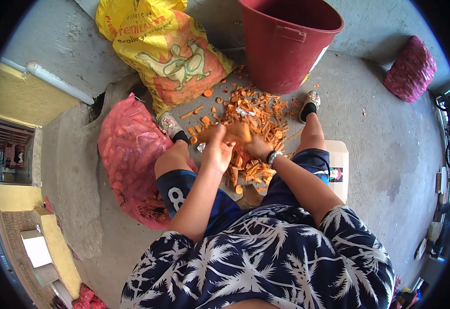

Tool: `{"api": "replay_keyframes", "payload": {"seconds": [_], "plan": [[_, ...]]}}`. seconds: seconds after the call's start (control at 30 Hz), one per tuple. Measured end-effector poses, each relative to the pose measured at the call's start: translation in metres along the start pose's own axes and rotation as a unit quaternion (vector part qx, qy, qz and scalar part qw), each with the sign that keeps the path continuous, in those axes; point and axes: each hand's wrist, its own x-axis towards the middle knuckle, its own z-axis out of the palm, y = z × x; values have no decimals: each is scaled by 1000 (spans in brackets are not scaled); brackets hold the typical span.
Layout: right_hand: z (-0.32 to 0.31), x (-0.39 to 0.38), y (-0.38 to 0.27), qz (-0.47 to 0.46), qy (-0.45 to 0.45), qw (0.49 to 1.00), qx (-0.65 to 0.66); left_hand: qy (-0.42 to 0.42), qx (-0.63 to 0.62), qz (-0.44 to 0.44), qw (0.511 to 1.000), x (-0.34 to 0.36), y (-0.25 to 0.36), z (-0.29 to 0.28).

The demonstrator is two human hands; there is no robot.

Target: The person takes carrots from a mesh sack and peels them using a peeler.

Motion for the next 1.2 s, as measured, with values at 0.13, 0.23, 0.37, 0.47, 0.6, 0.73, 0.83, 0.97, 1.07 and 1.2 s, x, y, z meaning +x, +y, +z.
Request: {"api": "replay_keyframes", "payload": {"seconds": [0.13, 0.23, 0.37, 0.47, 0.6, 0.73, 0.83, 0.97, 1.07, 1.2], "plan": [[16, 16, 42, 136, -26, 990, -21, -115, -4, -7, 993, 6, 14, 3], [1, 8, 56, 62, 117, 990, 46, -130, -66, -77, 986, 15, 34, -7], [-25, -1, 17, -148, 259, 875, 381, -31, -149, -81, 985, 17, 24, -15], [-40, -36, -40, -212, 188, 858, 429, 33, -169, -100, 980, 14, 25, -21], [-25, -70, -84, -330, 255, 840, 345, 68, -140, -120, 981, 1, 34, 20], [-16, -76, -93, -340, 274, 838, 328, 65, -120, -120, 983, -8, 44, 45], [-15, -76, -97, -343, 276, 838, 324, 62, -111, -103, 986, -7, 42, 47], [-24, -64, -95, -365, 233, 852, 294, 76, -85, -109, 987, -10, 38, 48], [-37, -55, -106, -348, 174, 866, 314, 31, -37, -136, 990, -6, 33, 25], [-89, 17, -86, -283, 290, 841, 359, -77, -2, -220, 973, 0, 33, 5]]}}
